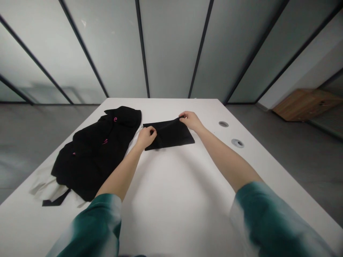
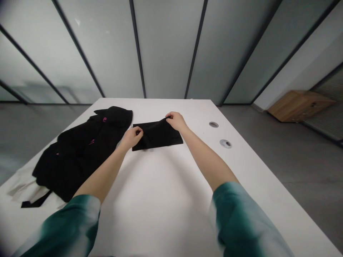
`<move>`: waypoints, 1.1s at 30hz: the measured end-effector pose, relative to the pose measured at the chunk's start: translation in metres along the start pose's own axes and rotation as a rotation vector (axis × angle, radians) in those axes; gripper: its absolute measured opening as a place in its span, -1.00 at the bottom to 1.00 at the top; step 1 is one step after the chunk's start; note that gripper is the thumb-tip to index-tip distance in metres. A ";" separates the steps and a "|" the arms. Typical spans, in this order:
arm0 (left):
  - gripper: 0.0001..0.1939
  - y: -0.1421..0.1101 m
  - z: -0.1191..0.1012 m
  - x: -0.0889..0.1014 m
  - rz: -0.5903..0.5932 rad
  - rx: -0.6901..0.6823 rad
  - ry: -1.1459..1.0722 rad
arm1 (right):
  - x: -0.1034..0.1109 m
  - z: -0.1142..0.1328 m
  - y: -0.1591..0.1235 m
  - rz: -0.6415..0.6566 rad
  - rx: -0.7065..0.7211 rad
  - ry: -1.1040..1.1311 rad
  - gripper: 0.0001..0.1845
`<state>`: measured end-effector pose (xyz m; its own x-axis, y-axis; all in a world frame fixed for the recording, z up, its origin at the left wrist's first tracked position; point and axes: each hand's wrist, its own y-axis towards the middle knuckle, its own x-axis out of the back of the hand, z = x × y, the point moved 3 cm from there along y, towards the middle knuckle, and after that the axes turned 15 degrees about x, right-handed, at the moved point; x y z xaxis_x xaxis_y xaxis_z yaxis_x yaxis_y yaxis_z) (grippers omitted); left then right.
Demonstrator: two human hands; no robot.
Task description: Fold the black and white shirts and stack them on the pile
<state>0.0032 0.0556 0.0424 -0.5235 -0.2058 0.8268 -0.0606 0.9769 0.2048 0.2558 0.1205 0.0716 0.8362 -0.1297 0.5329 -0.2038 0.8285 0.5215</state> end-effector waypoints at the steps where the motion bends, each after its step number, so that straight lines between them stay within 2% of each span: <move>1: -0.82 0.004 0.000 0.000 -0.038 0.016 -0.022 | -0.002 0.001 0.011 -0.022 0.006 -0.018 -0.82; 5: -0.84 0.009 -0.001 0.002 -0.239 0.007 -0.040 | -0.015 0.001 0.040 -0.077 0.018 0.086 -0.85; 8: -0.82 -0.004 -0.003 -0.001 -0.313 -0.124 0.013 | -0.014 0.002 0.029 -0.137 0.087 0.201 -0.88; 10: -0.81 -0.019 -0.003 -0.009 -0.264 -0.238 0.085 | -0.009 0.000 0.005 -0.157 0.097 0.255 -0.87; 13: -0.79 -0.041 -0.002 -0.026 -0.113 -0.348 0.203 | -0.001 -0.012 -0.047 -0.165 -0.004 0.283 -0.82; 15: -0.80 -0.051 -0.005 -0.036 -0.056 -0.346 0.263 | 0.002 -0.022 -0.079 -0.166 -0.089 0.289 -0.80; 17: -0.71 -0.057 -0.010 -0.044 -0.051 -0.299 0.305 | 0.004 -0.030 -0.102 -0.177 -0.155 0.290 -0.78; 20: -0.57 -0.057 -0.023 -0.050 -0.052 -0.228 0.347 | 0.004 -0.035 -0.112 -0.183 -0.202 0.276 -0.75; 23: -0.65 -0.048 -0.033 -0.053 -0.044 -0.188 0.355 | 0.004 -0.031 -0.098 -0.174 -0.222 0.237 -0.76; 26: -0.77 -0.034 -0.036 -0.049 -0.053 -0.137 0.356 | 0.001 -0.023 -0.066 -0.161 -0.232 0.221 -0.81; 29: -0.77 -0.014 -0.033 -0.038 -0.046 -0.073 0.418 | -0.010 -0.012 -0.023 -0.133 -0.265 0.288 -0.91; 33: -0.73 0.017 -0.027 -0.013 -0.043 -0.003 0.523 | -0.025 0.003 0.034 -0.106 -0.268 0.385 -0.94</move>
<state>0.0322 0.0729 0.0494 -0.0267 -0.2472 0.9686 -0.0698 0.9670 0.2449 0.2263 0.1504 0.0779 0.9834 -0.0516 0.1739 -0.0113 0.9395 0.3425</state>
